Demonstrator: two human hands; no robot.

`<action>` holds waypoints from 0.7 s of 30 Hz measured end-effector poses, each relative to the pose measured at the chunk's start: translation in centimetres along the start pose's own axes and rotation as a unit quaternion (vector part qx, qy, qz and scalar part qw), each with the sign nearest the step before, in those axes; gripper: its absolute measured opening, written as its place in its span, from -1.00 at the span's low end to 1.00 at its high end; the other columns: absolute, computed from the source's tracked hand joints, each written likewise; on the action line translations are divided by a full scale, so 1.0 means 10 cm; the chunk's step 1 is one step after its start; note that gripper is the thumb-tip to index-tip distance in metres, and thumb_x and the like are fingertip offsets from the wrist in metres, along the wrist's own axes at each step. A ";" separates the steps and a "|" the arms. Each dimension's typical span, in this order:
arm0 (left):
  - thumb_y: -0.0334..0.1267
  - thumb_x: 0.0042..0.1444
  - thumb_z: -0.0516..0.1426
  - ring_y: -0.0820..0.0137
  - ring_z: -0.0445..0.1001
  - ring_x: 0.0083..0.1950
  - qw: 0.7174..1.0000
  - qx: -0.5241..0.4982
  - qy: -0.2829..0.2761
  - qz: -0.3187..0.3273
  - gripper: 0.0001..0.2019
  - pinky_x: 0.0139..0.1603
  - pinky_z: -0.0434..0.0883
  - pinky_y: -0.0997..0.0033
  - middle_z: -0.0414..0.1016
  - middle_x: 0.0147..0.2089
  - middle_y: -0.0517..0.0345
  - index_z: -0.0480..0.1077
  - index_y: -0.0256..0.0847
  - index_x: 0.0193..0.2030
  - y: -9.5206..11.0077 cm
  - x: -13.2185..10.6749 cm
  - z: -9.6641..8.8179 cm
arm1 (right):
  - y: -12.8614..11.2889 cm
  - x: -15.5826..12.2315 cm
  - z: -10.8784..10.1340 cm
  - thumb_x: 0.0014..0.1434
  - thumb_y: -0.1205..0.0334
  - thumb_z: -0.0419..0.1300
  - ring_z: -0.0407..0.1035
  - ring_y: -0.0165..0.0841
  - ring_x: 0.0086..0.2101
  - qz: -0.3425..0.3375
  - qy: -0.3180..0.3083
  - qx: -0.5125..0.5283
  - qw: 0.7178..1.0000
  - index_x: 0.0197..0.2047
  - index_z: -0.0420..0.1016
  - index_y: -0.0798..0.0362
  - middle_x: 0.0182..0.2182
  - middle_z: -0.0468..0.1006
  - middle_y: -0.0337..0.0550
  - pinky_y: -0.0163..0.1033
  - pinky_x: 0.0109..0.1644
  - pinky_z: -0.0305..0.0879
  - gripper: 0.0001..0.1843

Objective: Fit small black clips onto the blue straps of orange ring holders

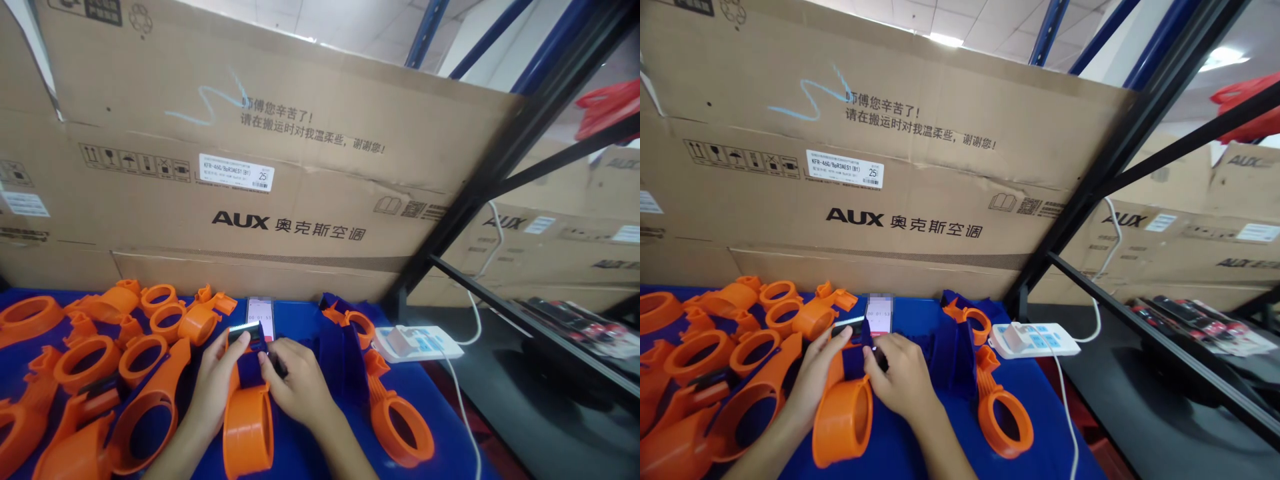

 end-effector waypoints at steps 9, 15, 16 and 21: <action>0.00 0.00 0.42 0.26 0.56 -0.18 0.999 -0.001 -0.030 0.019 -0.65 -0.11 0.49 0.39 0.64 -0.25 0.10 0.62 -0.22 -0.21 0.04 0.03 0.01 | -0.05 -0.06 0.15 0.51 0.16 -0.07 0.13 -0.43 -0.56 0.029 -0.009 0.076 0.997 -0.39 0.13 -0.04 -0.56 0.23 -0.36 -0.30 -0.41 0.01 -0.64; -0.01 -0.03 0.44 0.19 0.61 -0.16 1.000 -0.020 -0.019 0.003 -0.63 -0.10 0.53 0.32 0.67 -0.25 0.06 0.63 -0.22 -0.19 0.04 0.01 0.00 | -0.03 -0.06 0.14 0.51 0.10 -0.10 0.09 -0.44 -0.58 0.046 0.010 0.102 0.994 -0.43 0.11 -0.04 -0.58 0.16 -0.37 -0.31 -0.44 0.01 -0.58; -0.01 -0.03 0.44 0.18 0.62 -0.16 0.999 -0.026 -0.019 -0.002 -0.63 -0.11 0.54 0.30 0.67 -0.26 0.06 0.63 -0.22 -0.18 0.05 0.00 0.01 | -0.02 -0.05 0.13 0.51 0.09 -0.09 0.06 -0.45 -0.59 0.050 0.015 0.105 0.993 -0.45 0.09 -0.04 -0.59 0.12 -0.38 -0.31 -0.46 -0.01 -0.57; -0.02 -0.02 0.43 0.11 0.65 -0.14 0.999 -0.040 -0.012 -0.019 -0.62 -0.15 0.57 0.28 0.70 -0.21 0.05 0.63 -0.21 -0.14 0.05 -0.01 0.00 | -0.04 -0.03 0.10 0.47 0.08 -0.01 0.02 -0.47 -0.59 0.058 0.020 0.117 0.991 -0.47 0.15 -0.02 -0.60 0.09 -0.38 -0.32 -0.48 -0.04 -0.57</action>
Point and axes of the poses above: each hand's wrist, its own x-axis towards the middle knuckle, its own z-axis out of the palm, y = z × x, the point moved 8 cm from there along x, towards the middle knuckle
